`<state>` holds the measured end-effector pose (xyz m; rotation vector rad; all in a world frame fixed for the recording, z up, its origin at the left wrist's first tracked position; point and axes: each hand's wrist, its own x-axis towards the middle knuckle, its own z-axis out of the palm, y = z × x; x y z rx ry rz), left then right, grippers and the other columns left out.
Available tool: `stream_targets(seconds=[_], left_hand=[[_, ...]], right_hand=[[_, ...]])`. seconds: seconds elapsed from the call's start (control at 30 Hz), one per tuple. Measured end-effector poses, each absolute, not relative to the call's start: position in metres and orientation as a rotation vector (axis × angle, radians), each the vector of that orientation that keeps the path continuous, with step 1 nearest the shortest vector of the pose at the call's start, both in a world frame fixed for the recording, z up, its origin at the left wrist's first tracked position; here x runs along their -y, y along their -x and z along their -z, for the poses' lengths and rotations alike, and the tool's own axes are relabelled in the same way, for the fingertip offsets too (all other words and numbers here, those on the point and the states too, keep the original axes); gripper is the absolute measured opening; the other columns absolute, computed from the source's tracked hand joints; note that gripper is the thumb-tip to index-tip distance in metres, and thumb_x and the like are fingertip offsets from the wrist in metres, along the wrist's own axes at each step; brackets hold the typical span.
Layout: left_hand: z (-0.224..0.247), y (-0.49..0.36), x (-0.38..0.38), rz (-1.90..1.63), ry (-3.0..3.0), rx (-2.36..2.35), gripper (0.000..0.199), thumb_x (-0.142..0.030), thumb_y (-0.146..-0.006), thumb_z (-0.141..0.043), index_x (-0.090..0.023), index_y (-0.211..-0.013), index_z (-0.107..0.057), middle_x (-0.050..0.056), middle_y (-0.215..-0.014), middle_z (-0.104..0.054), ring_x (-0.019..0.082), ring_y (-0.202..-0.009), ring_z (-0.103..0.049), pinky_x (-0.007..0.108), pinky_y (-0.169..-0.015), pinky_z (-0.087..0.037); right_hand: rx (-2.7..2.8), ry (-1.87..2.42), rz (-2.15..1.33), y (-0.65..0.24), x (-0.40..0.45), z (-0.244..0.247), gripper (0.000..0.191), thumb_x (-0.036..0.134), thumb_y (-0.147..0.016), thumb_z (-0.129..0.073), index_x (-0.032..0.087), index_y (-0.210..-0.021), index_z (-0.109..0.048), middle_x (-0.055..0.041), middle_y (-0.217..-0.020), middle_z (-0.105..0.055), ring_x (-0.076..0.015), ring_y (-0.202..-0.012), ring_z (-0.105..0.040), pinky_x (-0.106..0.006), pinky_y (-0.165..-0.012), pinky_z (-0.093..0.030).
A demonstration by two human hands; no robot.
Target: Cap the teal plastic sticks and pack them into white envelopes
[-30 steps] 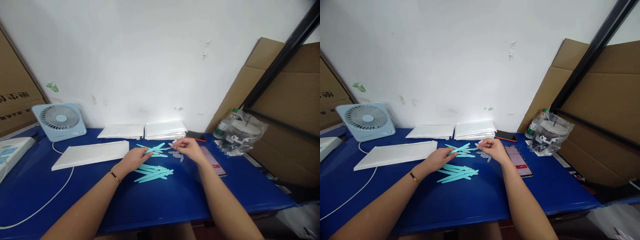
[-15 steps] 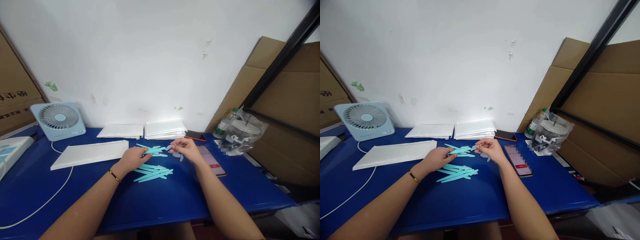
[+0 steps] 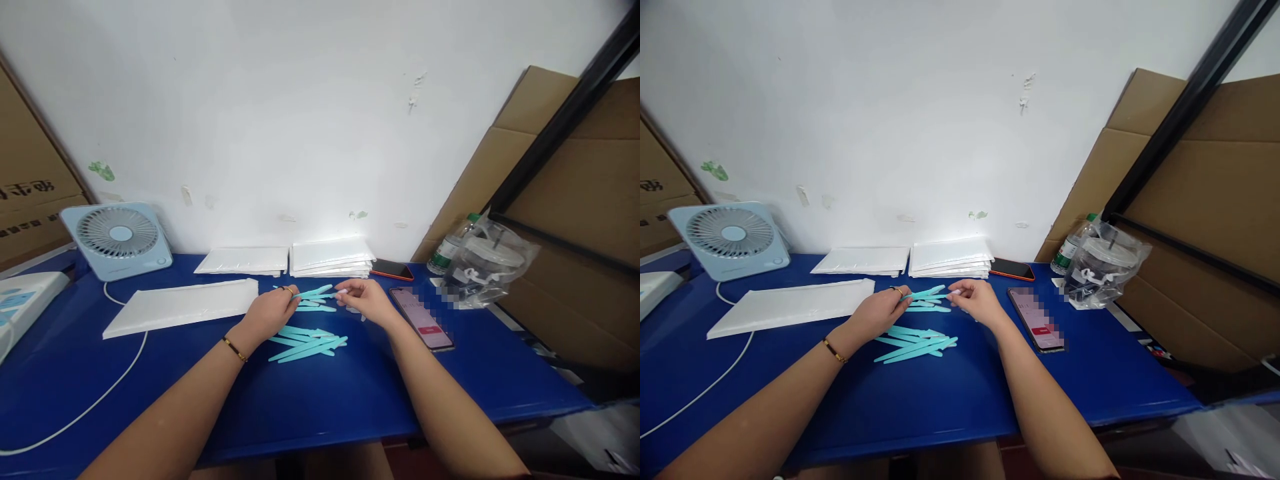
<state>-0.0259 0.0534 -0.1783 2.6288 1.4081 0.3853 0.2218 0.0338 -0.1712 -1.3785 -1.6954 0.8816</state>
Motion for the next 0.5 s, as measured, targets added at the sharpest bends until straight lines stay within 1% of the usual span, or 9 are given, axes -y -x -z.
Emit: stream_targets(seconds=[0.07, 0.1, 0.13, 0.2, 0.23, 0.33, 0.4, 0.5], left_hand=[[0.181, 0.027, -0.058, -0.413, -2.644, -1.413, 0.029, -0.035, -0.092, -0.028, -0.02, -0.091, -0.053, 0.004, -0.084, -0.06, 0.018, -0.077, -0.058, 0.028, -0.064, -0.038], [0.182, 0.028, -0.059, -0.45, -2.657, -1.409, 0.026, -0.033, -0.091, -0.032, -0.02, -0.092, -0.054, 0.005, -0.089, -0.06, 0.02, -0.084, -0.057, 0.029, -0.069, -0.039], [0.182, 0.028, -0.059, -0.497, -2.67, -1.401, 0.023, -0.033, -0.09, -0.036, -0.02, -0.095, -0.055, 0.006, -0.095, -0.06, 0.021, -0.09, -0.056, 0.031, -0.074, -0.039], [0.179, 0.028, -0.056, -0.574, -2.678, -1.345, 0.021, -0.035, -0.086, -0.044, -0.023, -0.098, -0.056, 0.005, -0.102, -0.059, 0.022, -0.098, -0.053, 0.033, -0.08, -0.038], [0.178, 0.027, -0.053, -0.571, -2.67, -1.285, 0.021, -0.037, -0.085, -0.047, -0.024, -0.097, -0.057, 0.004, -0.102, -0.059, 0.022, -0.098, -0.053, 0.033, -0.081, -0.038], [0.174, 0.025, -0.043, -0.438, -2.623, -1.058, 0.022, -0.043, -0.08, -0.053, -0.025, -0.092, -0.06, 0.001, -0.095, -0.06, 0.019, -0.088, -0.055, 0.029, -0.076, -0.039], [0.174, 0.024, -0.039, -0.346, -2.594, -0.98, 0.02, -0.042, -0.078, -0.056, -0.025, -0.087, -0.061, 0.0, -0.09, -0.061, 0.017, -0.084, -0.055, 0.027, -0.073, -0.038], [0.177, 0.023, -0.039, -0.261, -2.515, -0.989, 0.018, -0.04, -0.079, -0.054, -0.023, -0.078, -0.06, -0.001, -0.08, -0.062, 0.016, -0.075, -0.055, 0.025, -0.065, -0.036]], right_hand=[[1.893, 1.549, -0.632, -0.237, -0.034, 0.169, 0.017, 0.029, -0.069, -0.065, 0.016, -0.08, -0.069, -0.0019, -0.065, -0.066, -0.0148, -0.06, -0.062, -0.022, -0.053, -0.045], [1.982, 1.615, -0.561, -0.244, -0.034, 0.168, 0.012, 0.025, -0.068, -0.064, 0.017, -0.075, -0.069, -0.0016, -0.066, -0.066, -0.014, -0.059, -0.061, -0.022, -0.053, -0.043], [2.054, 1.668, -0.529, -0.249, -0.034, 0.168, 0.008, 0.021, -0.067, -0.064, 0.018, -0.072, -0.069, -0.0015, -0.067, -0.067, -0.0136, -0.06, -0.061, -0.021, -0.054, -0.043], [2.139, 1.744, -0.525, -0.256, -0.034, 0.17, 0.008, 0.016, -0.064, -0.064, 0.019, -0.07, -0.068, -0.0012, -0.07, -0.067, -0.0136, -0.062, -0.061, -0.021, -0.055, -0.042], [2.158, 1.773, -0.529, -0.257, -0.035, 0.172, 0.009, 0.015, -0.064, -0.063, 0.019, -0.07, -0.068, -0.001, -0.07, -0.067, -0.0135, -0.063, -0.061, -0.021, -0.056, -0.041], [2.184, 1.79, -0.537, -0.255, -0.036, 0.177, 0.01, 0.014, -0.064, -0.062, 0.019, -0.071, -0.066, -0.0007, -0.071, -0.067, -0.0136, -0.063, -0.06, -0.021, -0.056, -0.04], [2.193, 1.772, -0.563, -0.252, -0.037, 0.18, 0.009, 0.014, -0.064, -0.062, 0.019, -0.071, -0.065, -0.001, -0.072, -0.066, -0.014, -0.064, -0.06, -0.021, -0.054, -0.039], [2.189, 1.754, -0.645, -0.249, -0.036, 0.181, 0.007, 0.017, -0.063, -0.064, 0.018, -0.07, -0.064, -0.0009, -0.07, -0.065, -0.0135, -0.062, -0.058, -0.02, -0.052, -0.038]])
